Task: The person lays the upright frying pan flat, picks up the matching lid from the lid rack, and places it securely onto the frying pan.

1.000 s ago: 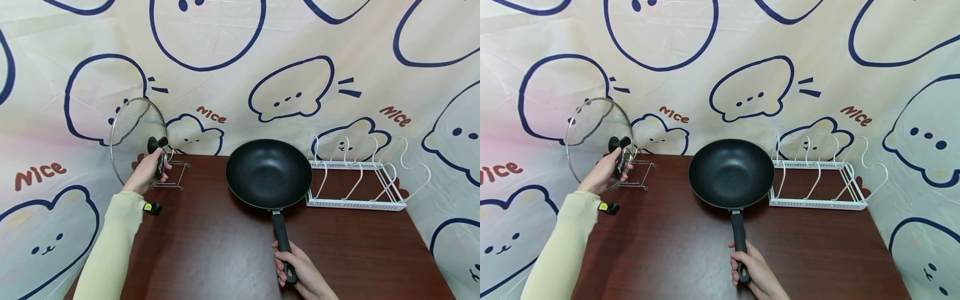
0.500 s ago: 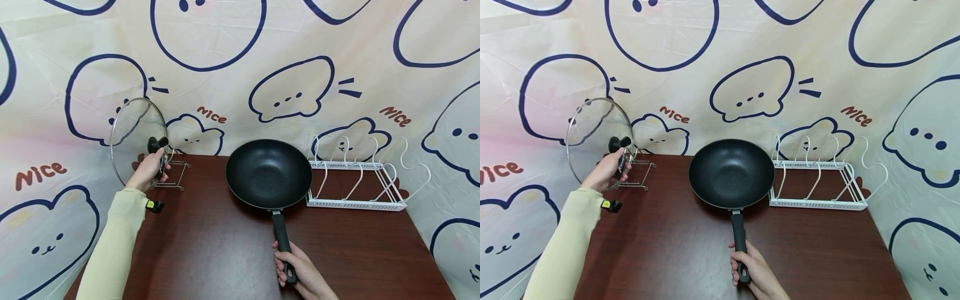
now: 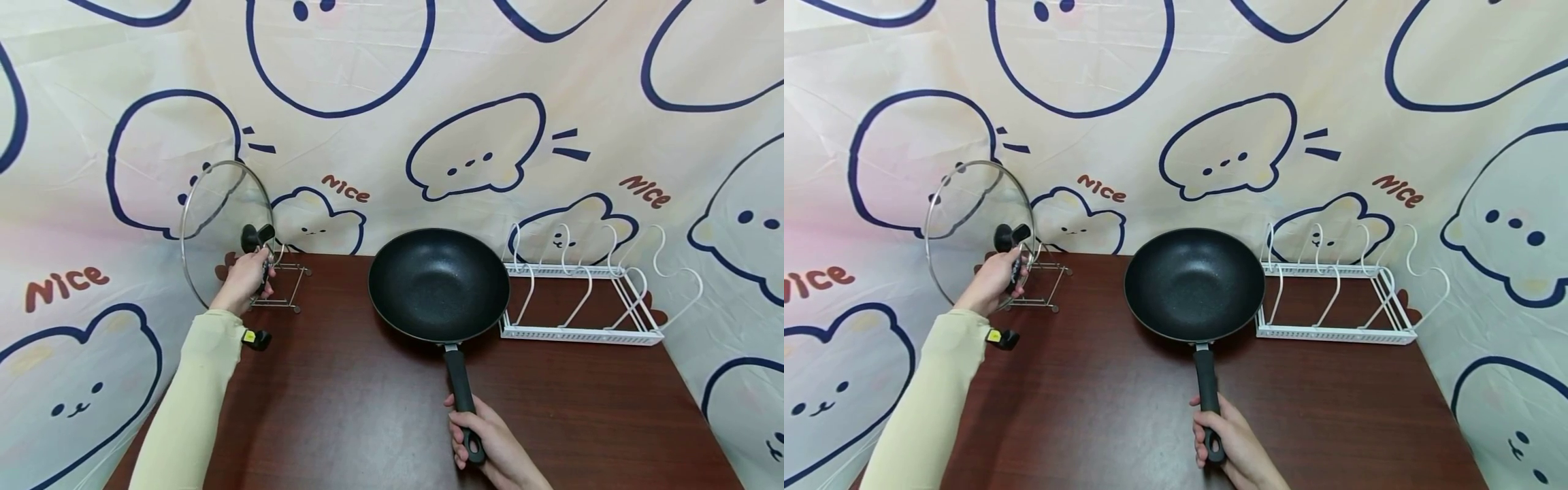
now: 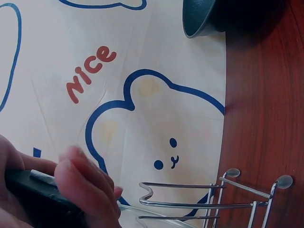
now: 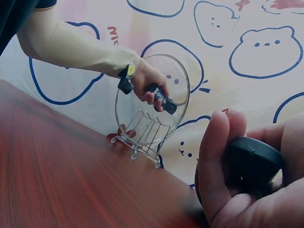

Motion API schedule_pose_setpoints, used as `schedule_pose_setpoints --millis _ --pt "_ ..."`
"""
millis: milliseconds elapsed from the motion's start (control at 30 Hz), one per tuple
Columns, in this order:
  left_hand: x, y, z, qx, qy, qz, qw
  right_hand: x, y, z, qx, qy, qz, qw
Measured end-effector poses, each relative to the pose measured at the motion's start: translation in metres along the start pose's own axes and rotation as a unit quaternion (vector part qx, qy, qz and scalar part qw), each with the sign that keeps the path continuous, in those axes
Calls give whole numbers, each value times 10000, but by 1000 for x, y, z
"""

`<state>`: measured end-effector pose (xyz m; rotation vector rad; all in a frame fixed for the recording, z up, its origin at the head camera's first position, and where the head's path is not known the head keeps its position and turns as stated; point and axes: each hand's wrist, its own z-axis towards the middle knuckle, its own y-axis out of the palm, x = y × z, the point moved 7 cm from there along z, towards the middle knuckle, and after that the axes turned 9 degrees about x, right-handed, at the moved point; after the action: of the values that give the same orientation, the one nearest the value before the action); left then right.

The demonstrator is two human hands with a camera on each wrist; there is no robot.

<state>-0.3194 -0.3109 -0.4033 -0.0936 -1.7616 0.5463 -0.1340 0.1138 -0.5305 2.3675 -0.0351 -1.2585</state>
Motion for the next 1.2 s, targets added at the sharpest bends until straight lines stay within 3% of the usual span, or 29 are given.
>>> schedule_pose_setpoints --millis 300,933,1200 --pt "-3 1 1 86 45 -112 9999 1 1 0 -16 34 52 10000" --pt "-8 1 3 -134 -64 -807 9966 0 0 0 -37 -59 26 10000" --pt "-6 1 -1 -35 93 -491 9987 1 0 0 -42 -66 38 10000"
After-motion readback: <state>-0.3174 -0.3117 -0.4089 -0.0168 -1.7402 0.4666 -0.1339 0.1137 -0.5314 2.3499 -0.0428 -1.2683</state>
